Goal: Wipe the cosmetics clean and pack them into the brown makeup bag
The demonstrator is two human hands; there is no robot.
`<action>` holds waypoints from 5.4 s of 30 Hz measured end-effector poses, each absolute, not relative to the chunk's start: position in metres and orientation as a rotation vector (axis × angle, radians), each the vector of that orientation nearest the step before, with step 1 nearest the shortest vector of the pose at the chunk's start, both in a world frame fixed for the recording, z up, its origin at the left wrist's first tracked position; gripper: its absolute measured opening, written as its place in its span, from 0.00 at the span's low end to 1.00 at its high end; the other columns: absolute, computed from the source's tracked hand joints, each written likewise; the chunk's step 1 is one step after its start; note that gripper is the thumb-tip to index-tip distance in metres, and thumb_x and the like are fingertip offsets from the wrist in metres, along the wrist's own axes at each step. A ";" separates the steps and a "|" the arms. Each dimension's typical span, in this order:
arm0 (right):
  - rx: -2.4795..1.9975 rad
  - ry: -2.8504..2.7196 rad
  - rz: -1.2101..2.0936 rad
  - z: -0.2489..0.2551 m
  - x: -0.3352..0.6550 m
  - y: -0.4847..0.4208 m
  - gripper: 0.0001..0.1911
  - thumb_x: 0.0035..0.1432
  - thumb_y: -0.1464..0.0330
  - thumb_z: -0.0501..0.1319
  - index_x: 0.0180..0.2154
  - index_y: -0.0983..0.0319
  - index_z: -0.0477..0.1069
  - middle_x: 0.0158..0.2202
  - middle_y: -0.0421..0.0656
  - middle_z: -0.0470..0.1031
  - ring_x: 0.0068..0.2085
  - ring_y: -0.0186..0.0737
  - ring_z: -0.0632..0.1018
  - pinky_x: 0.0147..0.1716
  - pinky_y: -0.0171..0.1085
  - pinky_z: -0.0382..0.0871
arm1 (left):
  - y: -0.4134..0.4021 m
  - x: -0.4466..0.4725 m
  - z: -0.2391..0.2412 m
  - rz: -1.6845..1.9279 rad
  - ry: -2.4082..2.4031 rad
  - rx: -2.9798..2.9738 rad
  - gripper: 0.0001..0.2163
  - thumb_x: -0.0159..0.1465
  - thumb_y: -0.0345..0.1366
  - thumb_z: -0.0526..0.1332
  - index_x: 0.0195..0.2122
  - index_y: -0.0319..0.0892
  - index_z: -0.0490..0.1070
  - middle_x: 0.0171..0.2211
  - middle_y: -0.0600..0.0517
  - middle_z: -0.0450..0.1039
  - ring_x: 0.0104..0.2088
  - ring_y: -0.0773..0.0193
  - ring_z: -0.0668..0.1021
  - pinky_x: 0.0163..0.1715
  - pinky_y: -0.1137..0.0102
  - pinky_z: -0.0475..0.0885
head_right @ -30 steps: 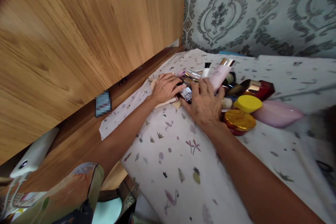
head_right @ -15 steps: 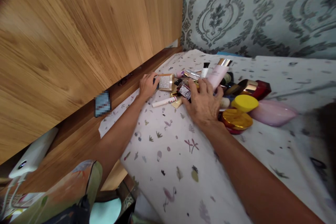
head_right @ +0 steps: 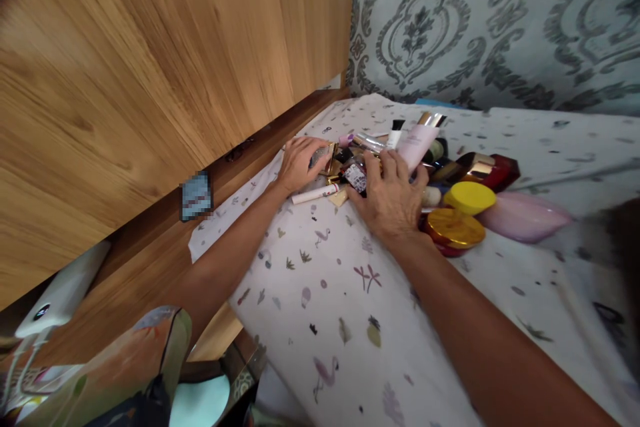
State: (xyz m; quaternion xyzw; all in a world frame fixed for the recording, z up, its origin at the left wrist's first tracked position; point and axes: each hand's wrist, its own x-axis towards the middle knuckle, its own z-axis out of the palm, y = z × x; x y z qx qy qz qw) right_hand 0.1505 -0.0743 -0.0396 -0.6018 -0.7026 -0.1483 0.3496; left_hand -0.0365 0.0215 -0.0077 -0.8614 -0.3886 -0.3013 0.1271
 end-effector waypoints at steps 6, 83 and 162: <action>-1.573 -1.830 -0.391 -0.040 0.151 -0.075 0.31 0.65 0.57 0.52 0.65 0.64 0.60 0.63 0.61 0.67 0.64 0.66 0.65 0.58 0.66 0.54 | 0.044 -0.053 -0.025 -1.020 -1.472 -2.301 0.12 0.73 0.41 0.51 0.47 0.44 0.72 0.50 0.43 0.78 0.53 0.51 0.74 0.53 0.57 0.66; -1.616 -1.857 -0.420 -0.040 0.152 -0.074 0.30 0.67 0.56 0.54 0.65 0.63 0.60 0.63 0.60 0.67 0.65 0.64 0.64 0.59 0.62 0.55 | 0.053 -0.055 -0.035 -0.935 -1.615 -2.225 0.09 0.74 0.37 0.51 0.43 0.44 0.70 0.47 0.45 0.74 0.49 0.53 0.72 0.53 0.58 0.66; -1.651 -1.802 -0.439 -0.038 0.152 -0.077 0.31 0.63 0.60 0.57 0.64 0.64 0.61 0.63 0.60 0.68 0.64 0.62 0.67 0.61 0.62 0.56 | 0.038 -0.051 -0.023 -0.914 -1.782 -2.165 0.11 0.74 0.40 0.52 0.49 0.47 0.71 0.55 0.45 0.70 0.57 0.50 0.69 0.52 0.57 0.66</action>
